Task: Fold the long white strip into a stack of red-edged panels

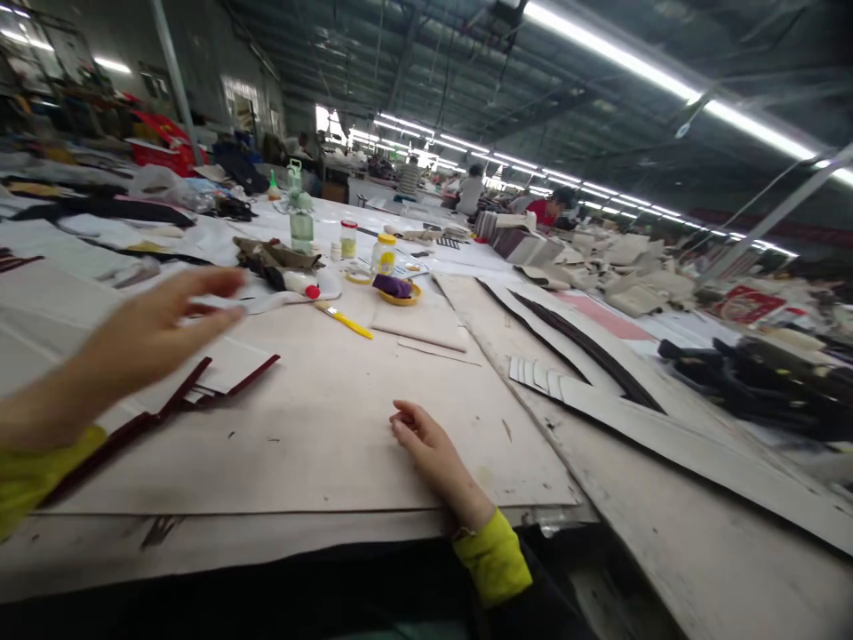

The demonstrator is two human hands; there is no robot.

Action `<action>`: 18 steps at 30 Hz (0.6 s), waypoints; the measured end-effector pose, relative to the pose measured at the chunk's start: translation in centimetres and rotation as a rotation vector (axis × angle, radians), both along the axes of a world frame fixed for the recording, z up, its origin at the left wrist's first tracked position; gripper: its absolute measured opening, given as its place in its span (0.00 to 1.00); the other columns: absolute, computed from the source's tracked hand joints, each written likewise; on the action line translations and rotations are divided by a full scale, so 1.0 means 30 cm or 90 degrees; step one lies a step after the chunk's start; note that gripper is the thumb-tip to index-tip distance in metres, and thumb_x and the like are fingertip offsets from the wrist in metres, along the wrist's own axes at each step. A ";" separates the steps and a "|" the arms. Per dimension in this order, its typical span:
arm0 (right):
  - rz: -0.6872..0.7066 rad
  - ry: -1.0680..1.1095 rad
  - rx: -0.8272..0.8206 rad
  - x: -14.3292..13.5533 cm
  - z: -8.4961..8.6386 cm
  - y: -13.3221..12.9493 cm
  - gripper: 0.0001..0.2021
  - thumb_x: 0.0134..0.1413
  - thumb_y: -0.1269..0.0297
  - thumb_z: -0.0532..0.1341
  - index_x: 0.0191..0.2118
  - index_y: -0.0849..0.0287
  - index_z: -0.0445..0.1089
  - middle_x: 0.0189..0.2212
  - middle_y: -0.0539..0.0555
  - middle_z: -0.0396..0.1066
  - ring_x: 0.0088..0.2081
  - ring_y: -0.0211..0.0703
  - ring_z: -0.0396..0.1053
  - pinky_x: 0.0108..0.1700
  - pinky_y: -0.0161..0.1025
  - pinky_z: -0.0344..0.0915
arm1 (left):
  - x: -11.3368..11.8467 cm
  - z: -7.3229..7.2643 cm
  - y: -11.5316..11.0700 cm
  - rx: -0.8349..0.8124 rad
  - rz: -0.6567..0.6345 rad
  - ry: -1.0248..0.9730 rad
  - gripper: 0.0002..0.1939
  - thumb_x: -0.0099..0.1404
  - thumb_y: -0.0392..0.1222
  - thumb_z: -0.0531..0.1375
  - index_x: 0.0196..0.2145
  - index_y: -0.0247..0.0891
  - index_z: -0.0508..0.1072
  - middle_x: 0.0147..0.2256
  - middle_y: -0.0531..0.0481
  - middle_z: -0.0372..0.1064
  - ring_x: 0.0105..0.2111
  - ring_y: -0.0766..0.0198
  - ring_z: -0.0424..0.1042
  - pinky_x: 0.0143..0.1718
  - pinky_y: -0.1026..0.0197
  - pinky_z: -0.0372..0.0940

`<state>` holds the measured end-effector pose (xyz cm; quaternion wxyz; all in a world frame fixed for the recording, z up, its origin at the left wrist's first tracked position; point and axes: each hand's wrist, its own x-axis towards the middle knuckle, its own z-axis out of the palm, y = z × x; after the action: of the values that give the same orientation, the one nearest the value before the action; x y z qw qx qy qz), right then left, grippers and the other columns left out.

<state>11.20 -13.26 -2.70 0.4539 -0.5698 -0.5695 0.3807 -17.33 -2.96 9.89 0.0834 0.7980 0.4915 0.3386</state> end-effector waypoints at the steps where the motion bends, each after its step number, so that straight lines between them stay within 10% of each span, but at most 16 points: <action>1: 0.009 -0.050 0.019 0.018 0.012 -0.015 0.18 0.51 0.60 0.56 0.49 0.58 0.63 0.40 0.55 0.68 0.40 0.40 0.67 0.44 0.40 0.64 | 0.078 -0.035 -0.015 -0.015 -0.086 0.010 0.22 0.63 0.51 0.50 0.53 0.41 0.60 0.49 0.53 0.61 0.41 0.61 0.67 0.41 0.58 0.64; 8: -0.156 -0.808 -0.013 0.485 0.126 -0.118 0.23 0.55 0.67 0.51 0.57 0.62 0.54 0.54 0.58 0.61 0.55 0.42 0.57 0.57 0.40 0.55 | 0.520 -0.290 -0.061 -0.066 -0.476 0.119 0.18 0.63 0.40 0.51 0.50 0.35 0.64 0.49 0.44 0.63 0.50 0.60 0.61 0.53 0.56 0.57; 13: -0.270 -0.936 -0.175 0.909 0.141 -0.208 0.28 0.44 0.82 0.51 0.55 0.71 0.56 0.54 0.69 0.60 0.54 0.56 0.59 0.52 0.51 0.59 | 0.567 -0.398 -0.065 -0.063 -0.468 0.143 0.14 0.65 0.40 0.50 0.46 0.38 0.67 0.46 0.46 0.65 0.47 0.59 0.63 0.50 0.56 0.58; 18: -0.284 -1.013 -0.265 1.143 0.097 -0.244 0.27 0.46 0.81 0.49 0.55 0.67 0.57 0.54 0.68 0.59 0.54 0.58 0.58 0.49 0.54 0.60 | 0.563 -0.412 -0.070 -0.047 -0.472 0.136 0.12 0.65 0.39 0.50 0.44 0.40 0.68 0.45 0.48 0.66 0.46 0.60 0.63 0.49 0.56 0.57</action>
<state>45.50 -20.57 0.20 -0.1312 -0.8383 -0.5118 -0.1347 -0.43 -5.08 -2.45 0.1771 0.9488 0.1876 0.1823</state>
